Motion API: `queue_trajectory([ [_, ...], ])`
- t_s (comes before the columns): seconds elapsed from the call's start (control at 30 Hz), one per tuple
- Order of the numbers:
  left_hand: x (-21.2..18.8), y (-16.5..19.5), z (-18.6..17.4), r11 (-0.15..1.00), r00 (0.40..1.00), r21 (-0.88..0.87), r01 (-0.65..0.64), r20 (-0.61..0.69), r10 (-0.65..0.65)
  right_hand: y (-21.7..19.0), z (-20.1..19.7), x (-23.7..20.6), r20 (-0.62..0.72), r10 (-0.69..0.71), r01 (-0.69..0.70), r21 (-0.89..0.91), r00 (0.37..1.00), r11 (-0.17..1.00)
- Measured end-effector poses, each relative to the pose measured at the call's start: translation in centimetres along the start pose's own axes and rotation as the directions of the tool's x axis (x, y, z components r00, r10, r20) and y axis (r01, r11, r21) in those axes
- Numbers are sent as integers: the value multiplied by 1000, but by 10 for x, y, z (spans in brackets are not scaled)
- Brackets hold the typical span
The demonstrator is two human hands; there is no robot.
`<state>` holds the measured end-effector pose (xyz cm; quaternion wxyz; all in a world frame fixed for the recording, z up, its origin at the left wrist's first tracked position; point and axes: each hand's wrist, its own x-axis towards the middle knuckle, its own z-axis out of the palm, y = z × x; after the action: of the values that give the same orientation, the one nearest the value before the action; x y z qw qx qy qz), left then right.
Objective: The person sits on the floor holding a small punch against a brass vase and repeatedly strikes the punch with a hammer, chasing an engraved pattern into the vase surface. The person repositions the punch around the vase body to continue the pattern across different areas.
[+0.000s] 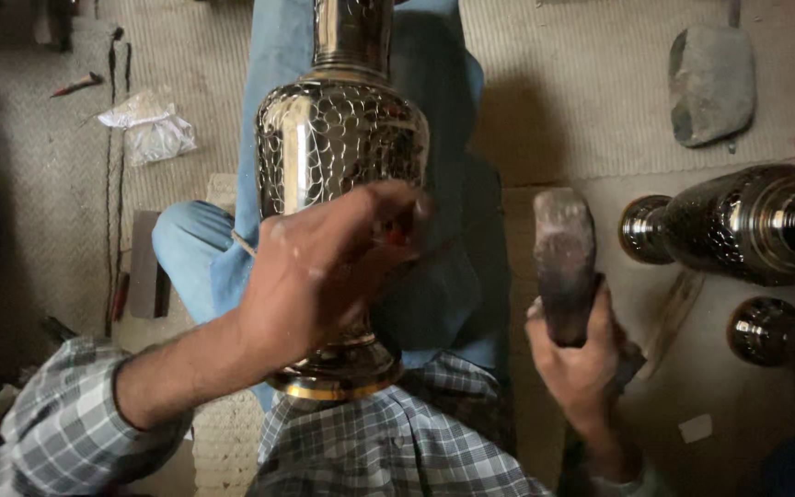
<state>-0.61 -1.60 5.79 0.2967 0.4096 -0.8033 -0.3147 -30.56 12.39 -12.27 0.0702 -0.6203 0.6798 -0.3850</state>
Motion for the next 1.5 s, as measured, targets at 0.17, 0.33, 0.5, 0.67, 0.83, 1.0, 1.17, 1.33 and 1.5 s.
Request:
queue_trajectory([
  [0.17,-7,-5,2,987,988,76,-139,-50,143,5,-28,52,25,-337,337,-122,941,933],
  [0.33,-13,-15,10,982,984,122,-142,-87,154,-26,-56,73,96,41,-58,187,995,981],
  [0.5,-15,-27,15,974,978,130,-184,-80,195,-55,-77,106,149,-148,83,375,978,923],
  [0.67,-13,-21,11,975,981,119,-185,-36,191,-63,-90,129,387,-327,341,34,862,939],
  [0.83,-3,-14,4,985,987,68,-162,33,160,-60,-87,125,475,-268,321,-34,838,946],
  [1.0,6,-15,2,971,963,72,-230,163,216,-48,-77,107,387,-204,193,69,899,979],
  [1.17,13,-14,3,949,929,119,-291,273,250,-35,-59,71,252,-100,54,181,963,982],
  [1.33,18,-14,4,944,911,102,-313,313,268,-27,-46,34,197,73,-93,91,978,992],
  [1.5,26,-19,8,953,872,112,-283,443,207,-25,-29,14,258,108,-169,227,960,959],
])
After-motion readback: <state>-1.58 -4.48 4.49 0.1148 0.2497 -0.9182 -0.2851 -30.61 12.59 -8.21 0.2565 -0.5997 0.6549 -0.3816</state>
